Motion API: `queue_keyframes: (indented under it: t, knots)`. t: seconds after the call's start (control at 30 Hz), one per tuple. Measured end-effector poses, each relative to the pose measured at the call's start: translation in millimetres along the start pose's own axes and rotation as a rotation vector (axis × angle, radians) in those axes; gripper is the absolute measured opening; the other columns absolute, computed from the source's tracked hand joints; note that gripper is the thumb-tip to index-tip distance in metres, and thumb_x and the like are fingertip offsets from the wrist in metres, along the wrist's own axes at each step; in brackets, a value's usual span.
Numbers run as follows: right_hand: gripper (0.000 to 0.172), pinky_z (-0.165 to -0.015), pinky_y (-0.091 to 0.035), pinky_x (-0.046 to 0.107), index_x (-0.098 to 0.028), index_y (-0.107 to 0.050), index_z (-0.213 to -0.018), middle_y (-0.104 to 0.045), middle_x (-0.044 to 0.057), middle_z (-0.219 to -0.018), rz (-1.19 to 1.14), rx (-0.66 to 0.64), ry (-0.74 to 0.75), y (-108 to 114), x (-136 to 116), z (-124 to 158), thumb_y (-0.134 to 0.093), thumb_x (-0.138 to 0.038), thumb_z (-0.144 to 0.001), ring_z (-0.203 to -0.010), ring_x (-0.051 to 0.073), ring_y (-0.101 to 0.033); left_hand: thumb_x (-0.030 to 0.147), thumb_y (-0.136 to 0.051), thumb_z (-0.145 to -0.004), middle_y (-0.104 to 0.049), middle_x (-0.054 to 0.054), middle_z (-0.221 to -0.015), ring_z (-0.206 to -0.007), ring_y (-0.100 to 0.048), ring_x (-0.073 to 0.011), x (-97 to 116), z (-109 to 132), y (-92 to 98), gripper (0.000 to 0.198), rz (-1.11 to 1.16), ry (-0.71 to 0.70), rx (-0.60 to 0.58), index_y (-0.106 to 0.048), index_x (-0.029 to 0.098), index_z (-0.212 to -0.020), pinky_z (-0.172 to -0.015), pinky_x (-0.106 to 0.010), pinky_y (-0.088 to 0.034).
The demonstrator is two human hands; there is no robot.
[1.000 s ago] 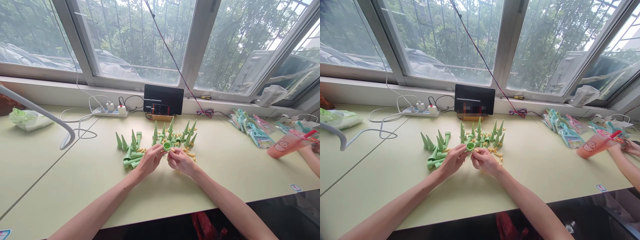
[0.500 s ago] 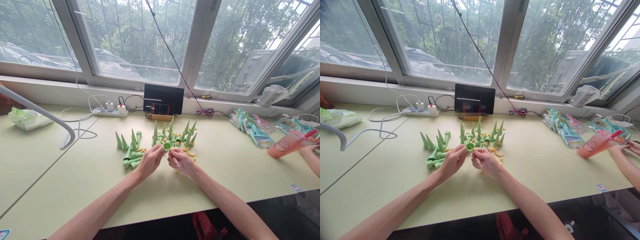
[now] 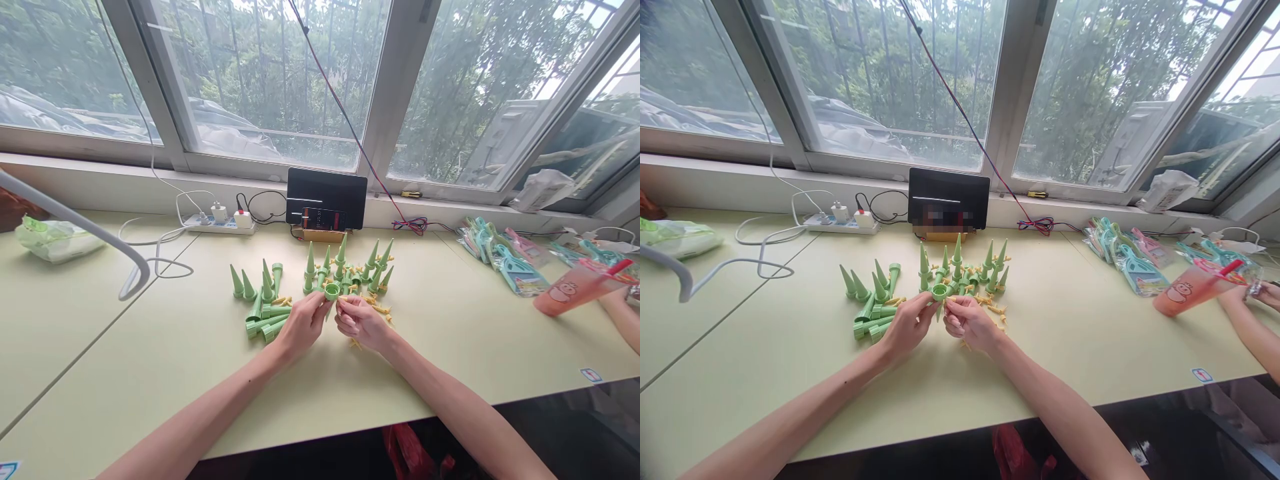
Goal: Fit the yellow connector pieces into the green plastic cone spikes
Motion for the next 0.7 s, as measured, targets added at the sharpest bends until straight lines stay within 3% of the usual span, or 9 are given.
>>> queue_keyframes:
  t: [0.17, 0.4, 0.7]
  knots:
    - [0.034, -0.039, -0.02, 0.021, -0.016, -0.056, -0.069, -0.044, -0.008, -0.049, 0.054, 0.018, 0.01, 1, -2, 1, -0.072, -0.04, -0.086, -0.037, 0.004, -0.031, 0.028, -0.045, -0.097, -0.042, 0.003, -0.059, -0.052, -0.037, -0.009, -10, 2, -0.8, 0.031, 0.059, 0.135, 0.005, -0.042, 0.019, -0.067, -0.05, -0.022, -0.031]
    - [0.036, -0.039, -0.028, 0.021, -0.016, -0.058, -0.069, -0.049, -0.006, -0.049, 0.282, 0.106, 0.073, 11, -7, -1, -0.07, -0.046, -0.086, -0.038, 0.006, -0.037, 0.047, -0.048, -0.094, -0.039, 0.008, -0.04, -0.034, -0.04, -0.0082, -26, 10, -21.0, 0.039, 0.486, 0.5, -0.153, -0.044, 0.02, -0.066, -0.04, -0.022, -0.033]
    - [0.035, -0.041, -0.034, 0.022, -0.017, -0.056, -0.071, -0.051, -0.005, -0.05, 0.627, 0.138, 0.111, 13, -16, 3, -0.061, -0.046, -0.091, -0.04, 0.008, -0.042, 0.053, -0.055, -0.089, -0.043, 0.007, -0.037, -0.032, -0.036, -0.0068, -35, 11, -28.6, 0.043, 0.598, 0.611, -0.299, -0.052, 0.016, -0.065, -0.04, -0.021, -0.031]
Point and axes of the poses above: each hand's wrist, its own z-axis away from the middle knuckle, its own y-axis out of the back of the hand, x = y × z, the point moved 10 cm from there along -z, towards the middle knuckle
